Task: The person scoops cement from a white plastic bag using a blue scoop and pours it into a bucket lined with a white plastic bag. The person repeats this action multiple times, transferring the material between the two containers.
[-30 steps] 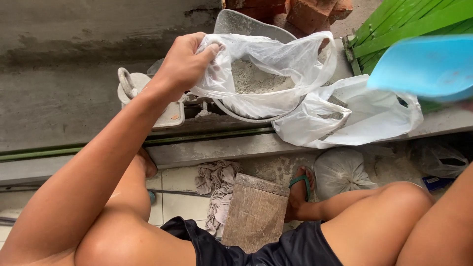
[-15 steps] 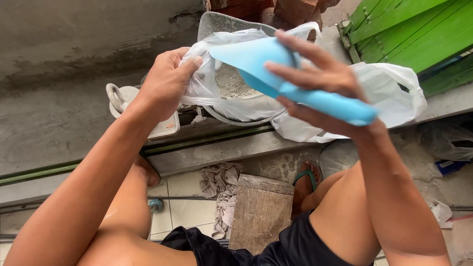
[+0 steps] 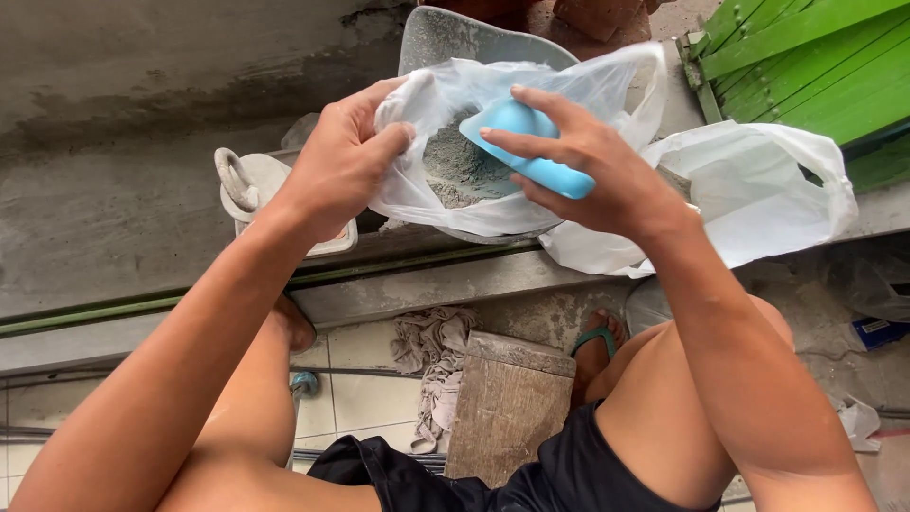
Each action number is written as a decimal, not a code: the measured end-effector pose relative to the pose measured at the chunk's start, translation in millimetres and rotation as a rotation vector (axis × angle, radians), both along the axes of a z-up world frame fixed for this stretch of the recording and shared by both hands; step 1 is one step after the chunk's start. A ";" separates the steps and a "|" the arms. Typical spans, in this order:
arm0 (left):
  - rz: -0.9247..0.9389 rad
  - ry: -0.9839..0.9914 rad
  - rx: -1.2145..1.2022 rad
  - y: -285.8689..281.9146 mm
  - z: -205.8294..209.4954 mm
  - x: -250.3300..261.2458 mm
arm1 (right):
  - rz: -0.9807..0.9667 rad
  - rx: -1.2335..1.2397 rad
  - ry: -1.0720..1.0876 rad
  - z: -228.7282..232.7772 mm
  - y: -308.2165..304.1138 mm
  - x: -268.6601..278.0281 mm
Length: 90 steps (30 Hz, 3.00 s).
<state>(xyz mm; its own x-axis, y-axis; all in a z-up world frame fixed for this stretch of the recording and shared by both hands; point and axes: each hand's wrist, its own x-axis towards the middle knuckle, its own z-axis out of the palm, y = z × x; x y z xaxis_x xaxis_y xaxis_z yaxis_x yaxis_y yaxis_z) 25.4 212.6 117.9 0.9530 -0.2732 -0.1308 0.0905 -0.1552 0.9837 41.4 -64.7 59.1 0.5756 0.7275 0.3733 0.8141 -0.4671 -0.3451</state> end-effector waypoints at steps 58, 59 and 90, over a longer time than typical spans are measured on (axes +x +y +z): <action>-0.053 -0.124 0.071 -9.5 2.4 8.9 | -0.645 1.198 1.078 -3.1 39.9 -10.5; -0.042 -0.158 0.079 -8.3 3.2 8.8 | -0.603 1.239 1.081 -2.9 37.0 -11.8; 0.175 -0.627 -0.096 -122.1 13.1 57.7 | -0.663 1.610 0.974 69.7 -103.8 -96.8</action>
<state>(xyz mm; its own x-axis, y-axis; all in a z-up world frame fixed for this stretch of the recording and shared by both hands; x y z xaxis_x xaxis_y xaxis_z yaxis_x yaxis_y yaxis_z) 83.1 90.5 130.9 0.8719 -0.0897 0.4814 -0.4887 -0.0996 0.8667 -55.4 -168.5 128.8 0.9419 -0.2691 -0.2012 -0.0107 0.5744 -0.8185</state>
